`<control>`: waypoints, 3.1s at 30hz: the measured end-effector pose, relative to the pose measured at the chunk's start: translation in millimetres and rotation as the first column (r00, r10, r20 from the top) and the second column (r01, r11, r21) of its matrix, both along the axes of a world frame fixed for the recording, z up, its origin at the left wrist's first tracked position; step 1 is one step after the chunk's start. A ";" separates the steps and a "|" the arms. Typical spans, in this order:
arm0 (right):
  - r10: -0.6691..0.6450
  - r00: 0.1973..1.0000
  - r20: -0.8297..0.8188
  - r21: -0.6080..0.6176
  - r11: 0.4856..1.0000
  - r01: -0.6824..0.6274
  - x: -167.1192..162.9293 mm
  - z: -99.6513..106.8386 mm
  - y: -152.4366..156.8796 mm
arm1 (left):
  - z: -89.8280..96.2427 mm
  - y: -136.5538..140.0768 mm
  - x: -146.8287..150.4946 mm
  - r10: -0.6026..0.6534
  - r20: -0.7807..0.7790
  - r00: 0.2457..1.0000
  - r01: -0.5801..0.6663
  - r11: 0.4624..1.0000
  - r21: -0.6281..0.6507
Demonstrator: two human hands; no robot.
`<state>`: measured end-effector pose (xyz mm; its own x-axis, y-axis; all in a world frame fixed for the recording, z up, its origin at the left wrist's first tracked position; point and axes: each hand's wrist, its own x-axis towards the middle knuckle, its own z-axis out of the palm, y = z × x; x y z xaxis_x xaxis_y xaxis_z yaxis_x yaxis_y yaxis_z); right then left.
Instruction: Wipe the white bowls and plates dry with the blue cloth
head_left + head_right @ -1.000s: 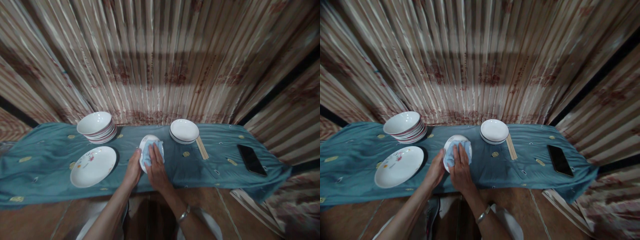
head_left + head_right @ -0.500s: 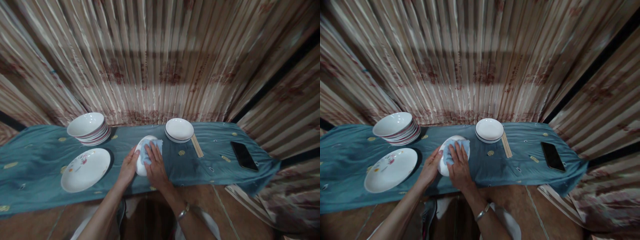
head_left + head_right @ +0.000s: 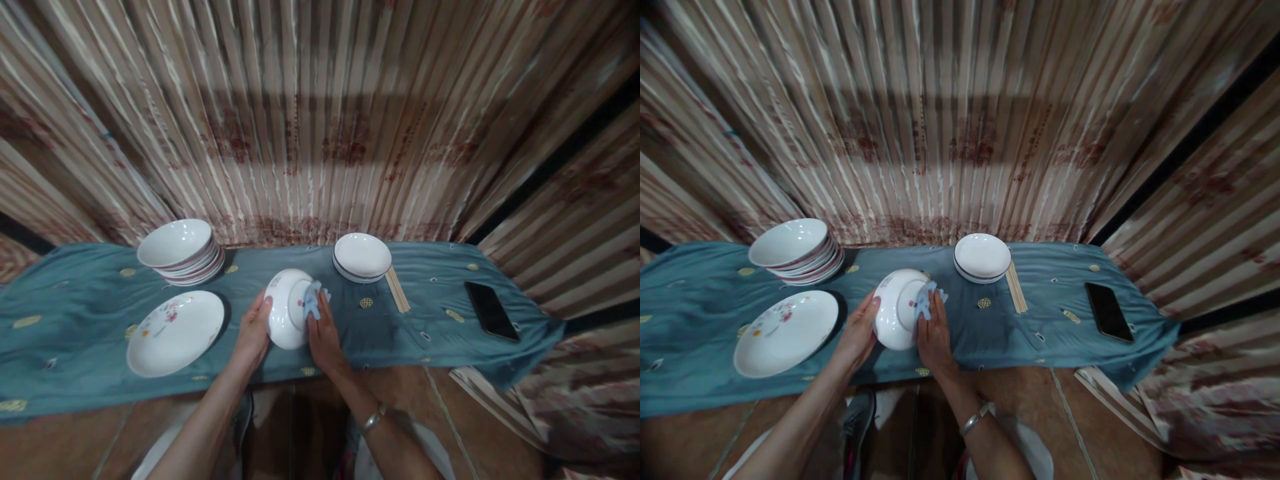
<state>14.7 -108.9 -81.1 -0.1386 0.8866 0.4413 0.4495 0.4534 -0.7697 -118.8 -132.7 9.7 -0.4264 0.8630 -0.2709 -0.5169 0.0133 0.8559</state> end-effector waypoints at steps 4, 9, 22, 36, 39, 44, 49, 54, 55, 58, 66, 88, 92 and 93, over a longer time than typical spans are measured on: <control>0.018 0.999 0.048 0.010 1.000 -0.019 0.0 -1.8 -18.3 | 0.3 0.9 -1.3 0.026 0.038 0.999 -0.025 1.000 -0.013; 0.100 0.982 0.162 0.045 0.993 -0.108 -3.6 10.3 -40.4 | -2.1 -0.1 -3.1 0.022 0.044 0.999 -0.022 1.000 0.005; 0.114 0.977 0.179 0.139 0.980 -0.140 -15.1 39.6 -23.7 | -3.4 -4.0 1.3 -0.109 -0.053 0.993 0.113 0.991 0.073; 0.070 0.994 0.089 0.012 0.997 -0.071 7.5 25.0 -15.7 | -4.8 -4.4 0.2 -0.042 0.011 0.999 0.042 0.998 0.037; 0.115 0.990 0.077 -0.021 0.993 -0.113 12.5 22.6 -30.0 | -7.9 -4.6 -2.7 -0.064 0.002 0.998 0.064 0.996 0.059; 0.298 0.944 0.138 0.049 0.950 -0.307 17.0 25.8 -50.0 | -9.2 -4.1 -2.8 -0.058 0.006 0.998 0.058 0.997 0.055; 0.325 0.908 0.263 0.185 0.907 -0.378 8.9 34.0 -49.3 | -6.8 -4.5 2.8 -0.116 -0.003 0.993 0.116 0.992 0.054; 0.226 0.938 0.264 0.279 0.913 -0.299 4.9 47.8 -32.9 | -8.4 -5.3 5.1 -0.164 -0.068 0.984 0.169 0.983 0.068; 0.204 0.946 0.253 0.281 0.920 -0.274 5.6 50.7 -29.0 | -8.9 -5.8 5.0 -0.177 -0.093 0.980 0.183 0.981 0.067; 0.136 0.970 0.204 0.253 0.950 -0.186 9.2 57.4 -18.0 | -9.7 -7.9 4.7 -0.213 -0.153 0.965 0.222 0.974 0.048; -0.006 1.000 -0.023 0.049 0.999 0.007 16.7 49.3 10.2 | -6.6 -11.0 4.7 -0.235 -0.191 0.953 0.245 0.969 0.027; -0.118 0.981 -0.153 -0.251 0.965 0.077 24.3 -8.0 -19.3 | -8.9 -0.8 -0.8 -0.008 0.030 1.000 0.009 1.000 -0.023; -0.079 0.994 -0.073 -0.094 0.993 0.072 24.9 -12.9 -33.1 | -10.0 0.6 -3.2 0.021 0.038 0.999 -0.019 0.998 -0.060; -0.075 0.996 -0.043 -0.053 0.996 0.072 25.2 -12.2 -36.5 | -10.4 0.8 -3.8 0.030 0.042 0.999 -0.027 0.997 -0.069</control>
<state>39.9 -145.3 -93.3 -0.0533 0.9151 0.3996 0.4450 0.3801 -0.8109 -122.6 -131.9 -0.7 -0.4375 0.8294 -0.3474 -0.5543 0.0554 0.8305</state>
